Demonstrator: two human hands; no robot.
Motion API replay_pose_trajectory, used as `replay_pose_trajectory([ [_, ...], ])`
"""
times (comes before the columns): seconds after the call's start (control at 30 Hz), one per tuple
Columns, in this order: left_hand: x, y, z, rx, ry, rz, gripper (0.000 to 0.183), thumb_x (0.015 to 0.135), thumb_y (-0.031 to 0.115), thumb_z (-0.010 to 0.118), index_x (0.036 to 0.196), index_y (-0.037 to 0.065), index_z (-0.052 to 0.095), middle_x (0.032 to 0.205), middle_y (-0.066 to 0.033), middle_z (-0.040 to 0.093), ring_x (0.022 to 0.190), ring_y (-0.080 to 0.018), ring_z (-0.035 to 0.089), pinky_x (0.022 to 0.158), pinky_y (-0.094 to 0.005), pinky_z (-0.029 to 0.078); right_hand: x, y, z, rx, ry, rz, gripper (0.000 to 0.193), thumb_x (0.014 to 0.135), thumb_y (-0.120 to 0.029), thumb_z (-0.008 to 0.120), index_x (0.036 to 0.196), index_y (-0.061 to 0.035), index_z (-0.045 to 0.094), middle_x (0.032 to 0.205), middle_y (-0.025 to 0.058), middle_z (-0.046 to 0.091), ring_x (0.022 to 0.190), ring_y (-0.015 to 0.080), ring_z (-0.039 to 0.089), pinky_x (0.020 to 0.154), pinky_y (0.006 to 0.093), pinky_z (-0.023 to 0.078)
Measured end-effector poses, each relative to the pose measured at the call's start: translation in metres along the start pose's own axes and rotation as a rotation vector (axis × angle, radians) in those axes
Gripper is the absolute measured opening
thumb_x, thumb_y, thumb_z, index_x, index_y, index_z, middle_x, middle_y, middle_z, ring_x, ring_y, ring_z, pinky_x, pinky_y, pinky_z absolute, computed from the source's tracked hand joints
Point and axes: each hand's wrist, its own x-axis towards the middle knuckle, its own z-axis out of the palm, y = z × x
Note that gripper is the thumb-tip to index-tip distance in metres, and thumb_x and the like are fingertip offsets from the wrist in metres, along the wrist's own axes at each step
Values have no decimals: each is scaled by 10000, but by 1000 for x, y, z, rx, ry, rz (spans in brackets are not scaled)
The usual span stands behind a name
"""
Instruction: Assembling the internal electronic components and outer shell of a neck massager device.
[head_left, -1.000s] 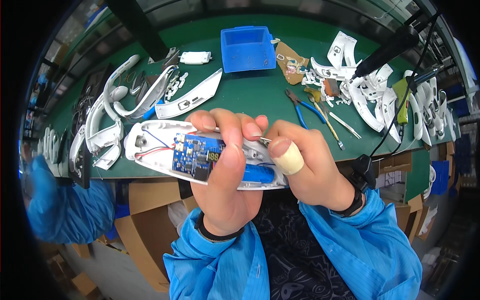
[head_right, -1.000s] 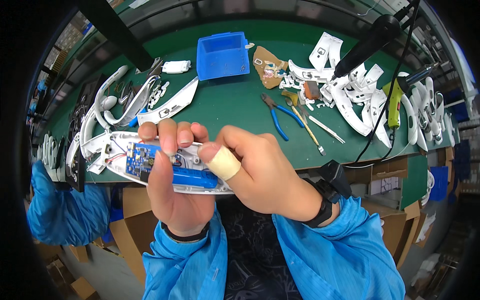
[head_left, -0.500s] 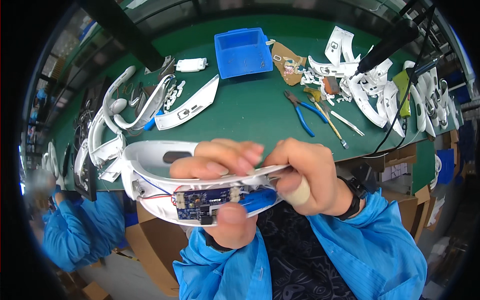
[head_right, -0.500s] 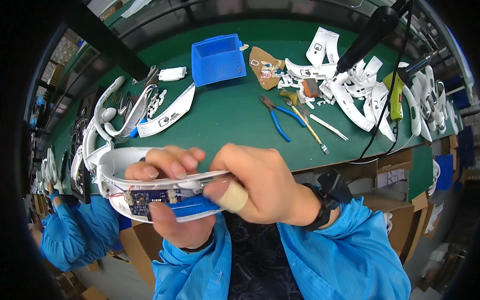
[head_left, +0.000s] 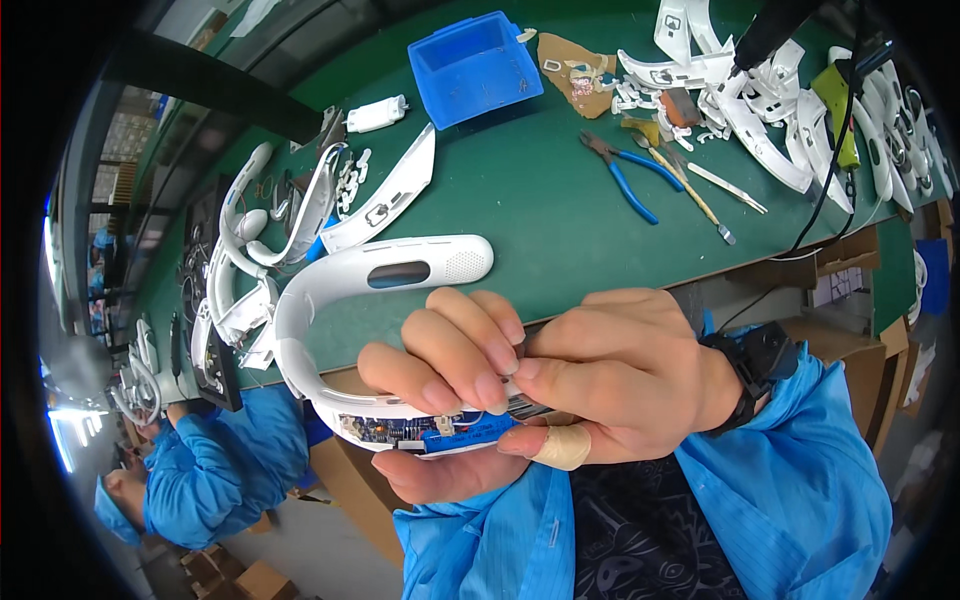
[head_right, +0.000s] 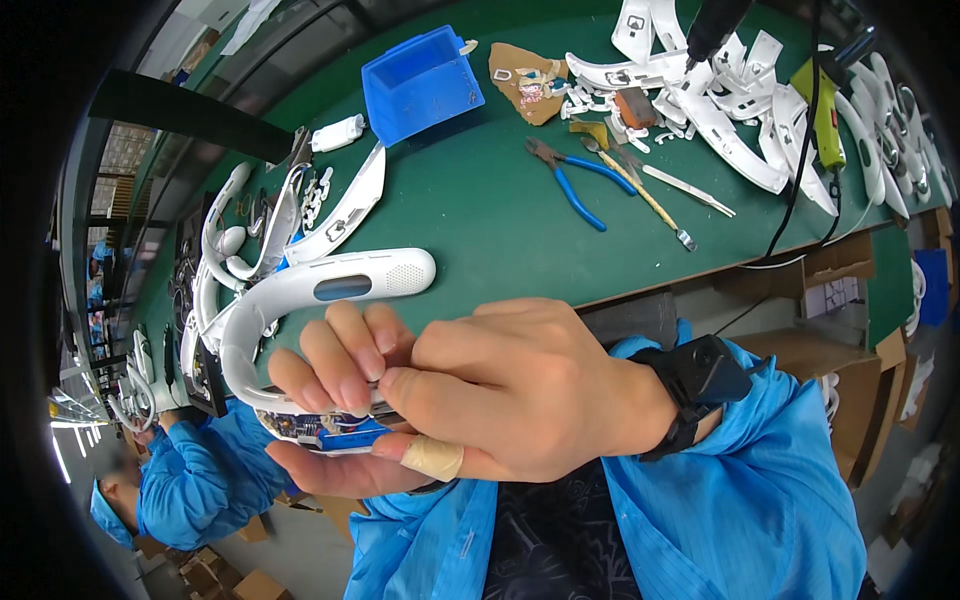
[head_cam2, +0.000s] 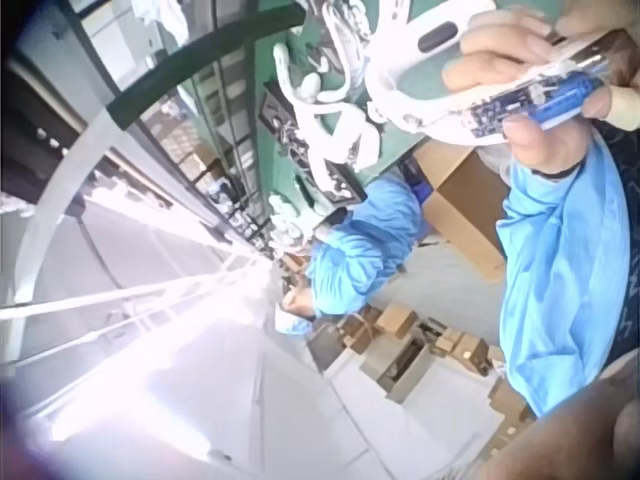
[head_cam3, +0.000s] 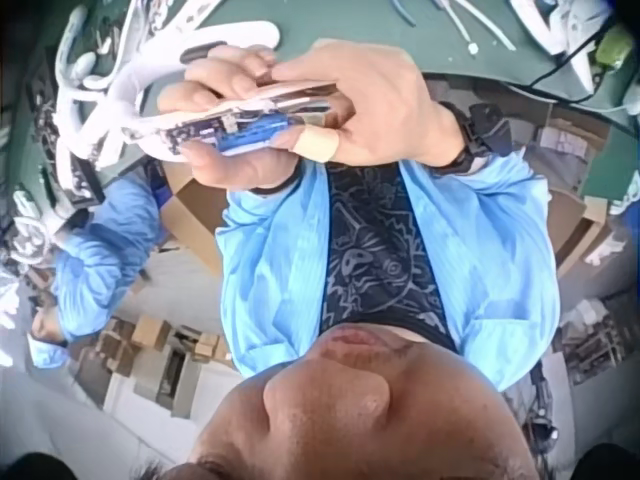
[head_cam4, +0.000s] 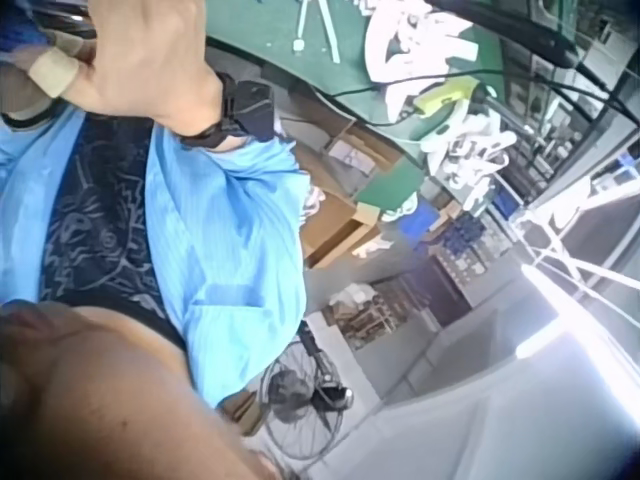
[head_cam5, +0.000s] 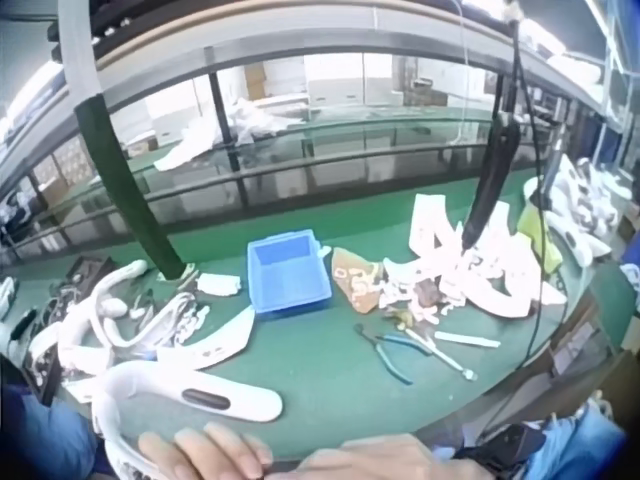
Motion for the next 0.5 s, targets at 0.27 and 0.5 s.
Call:
replay_pose_trajectory([
  [0.27,-5,-4,6,17,34,21,520,964,630,497,947,111,480,834,-64,569,803,-220,496,791,-390,414,-7,2,-6,1,-48,0,383,755,-252,882,966,-21,661,778,106,664,548,209,626,468,290,470],
  [0.5,1,2,-3,112,4,56,567,956,658,504,976,92,493,953,-104,572,919,-244,502,864,-421,418,13,-5,-7,227,-12,274,309,808,-302,829,857,-65,638,782,67,635,554,234,606,505,348,482],
])
